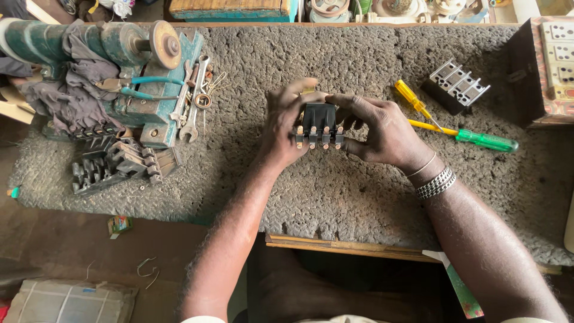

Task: The person uses a yellow-handled screwdriver to assemble and tighten a black electrical terminal block, fitting small metal contact parts into it by hand. They then open a white plastic panel box, place the assembled block and small product boxes inside, and arrange the items in the box.

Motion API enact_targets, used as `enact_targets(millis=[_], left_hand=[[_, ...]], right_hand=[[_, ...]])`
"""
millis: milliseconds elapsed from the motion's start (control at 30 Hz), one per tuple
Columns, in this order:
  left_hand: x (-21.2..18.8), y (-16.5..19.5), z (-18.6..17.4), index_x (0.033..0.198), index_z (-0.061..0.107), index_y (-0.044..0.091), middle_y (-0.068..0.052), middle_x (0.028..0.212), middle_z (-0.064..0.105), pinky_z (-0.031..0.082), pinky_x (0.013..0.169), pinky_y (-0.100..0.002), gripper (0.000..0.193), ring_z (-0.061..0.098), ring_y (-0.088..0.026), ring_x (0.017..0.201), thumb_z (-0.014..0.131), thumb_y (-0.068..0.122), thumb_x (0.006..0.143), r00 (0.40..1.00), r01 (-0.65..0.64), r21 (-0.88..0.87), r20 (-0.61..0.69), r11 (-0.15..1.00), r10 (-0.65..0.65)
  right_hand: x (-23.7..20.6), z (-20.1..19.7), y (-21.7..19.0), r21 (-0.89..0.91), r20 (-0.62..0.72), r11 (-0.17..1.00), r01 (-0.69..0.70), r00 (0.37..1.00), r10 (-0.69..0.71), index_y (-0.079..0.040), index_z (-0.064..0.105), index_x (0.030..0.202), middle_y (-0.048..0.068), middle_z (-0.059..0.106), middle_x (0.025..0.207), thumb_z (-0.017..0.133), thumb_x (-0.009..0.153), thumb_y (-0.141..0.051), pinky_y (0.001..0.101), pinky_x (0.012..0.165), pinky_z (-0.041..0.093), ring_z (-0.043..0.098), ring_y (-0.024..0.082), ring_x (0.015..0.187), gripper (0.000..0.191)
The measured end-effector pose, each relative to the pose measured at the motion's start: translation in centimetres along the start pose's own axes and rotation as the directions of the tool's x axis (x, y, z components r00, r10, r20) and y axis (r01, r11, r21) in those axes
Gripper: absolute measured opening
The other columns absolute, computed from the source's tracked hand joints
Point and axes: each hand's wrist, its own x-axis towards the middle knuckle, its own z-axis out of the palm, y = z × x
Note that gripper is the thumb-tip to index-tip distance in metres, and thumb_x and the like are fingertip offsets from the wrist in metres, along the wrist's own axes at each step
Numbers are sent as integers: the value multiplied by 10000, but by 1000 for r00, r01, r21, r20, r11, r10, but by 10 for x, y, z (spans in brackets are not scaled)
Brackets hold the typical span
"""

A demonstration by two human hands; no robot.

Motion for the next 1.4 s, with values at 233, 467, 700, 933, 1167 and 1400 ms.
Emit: enact_targets(millis=[233, 467, 700, 933, 1167, 1400], left_hand=[[-10, -9, 19, 1068, 675, 170, 27, 972, 708, 547, 728, -290, 285, 573, -161, 965, 859, 80, 870, 955, 210, -44, 225, 977, -195], [-11, -10, 17, 1039, 671, 130, 3, 954, 710, 553, 676, -298, 252, 593, -186, 909, 785, 24, 841, 969, 131, -53, 219, 990, -117], [-9, -10, 14, 1097, 664, 121, 1, 1038, 728, 577, 899, -364, 144, 682, -153, 968, 733, 113, 970, 970, 149, -119, 209, 982, -122], [-11, -8, 12, 1123, 657, 120, -28, 1037, 716, 592, 846, -350, 366, 674, -178, 953, 858, 211, 831, 949, 287, -190, 191, 939, -252], [4, -11, 0, 1254, 598, 120, -37, 1161, 670, 578, 923, -396, 540, 652, -167, 1080, 876, 193, 796, 985, 103, -283, 166, 954, -57], [5, -13, -49, 1490, 558, 99, -126, 1348, 674, 572, 1064, -441, 610, 632, -214, 1258, 667, 397, 969, 891, 355, -568, 447, 742, -85]], right_hand=[[2, 0, -4, -45, 7, 998, 39, 999, -38, -50, 560, 1437, 169, 746, 1112, 870, 734, -174, 417, 883, 616, 754, 293, 968, 779], [3, -5, -3, 29, 67, 999, -43, 997, 41, -72, 538, 1466, 167, 742, 1157, 813, 762, -114, 405, 900, 629, 776, 270, 967, 757], [-1, -4, 5, 29, 42, 999, -16, 999, 14, -86, 521, 1503, 157, 742, 1169, 801, 783, -67, 405, 911, 632, 764, 278, 1005, 773], [-9, 12, 11, -132, -111, 985, 111, 986, -126, -88, 588, 1405, 115, 739, 1013, 872, 753, -137, 372, 795, 620, 744, 258, 882, 713], [-8, 10, 10, -155, -155, 980, 121, 977, -146, -82, 641, 1314, 123, 722, 1088, 847, 782, -82, 402, 828, 600, 722, 281, 942, 570], [-8, 0, 6, -88, -231, 990, 112, 964, -129, -76, 636, 1340, 150, 686, 1215, 804, 843, -49, 396, 862, 618, 727, 329, 1035, 525]])
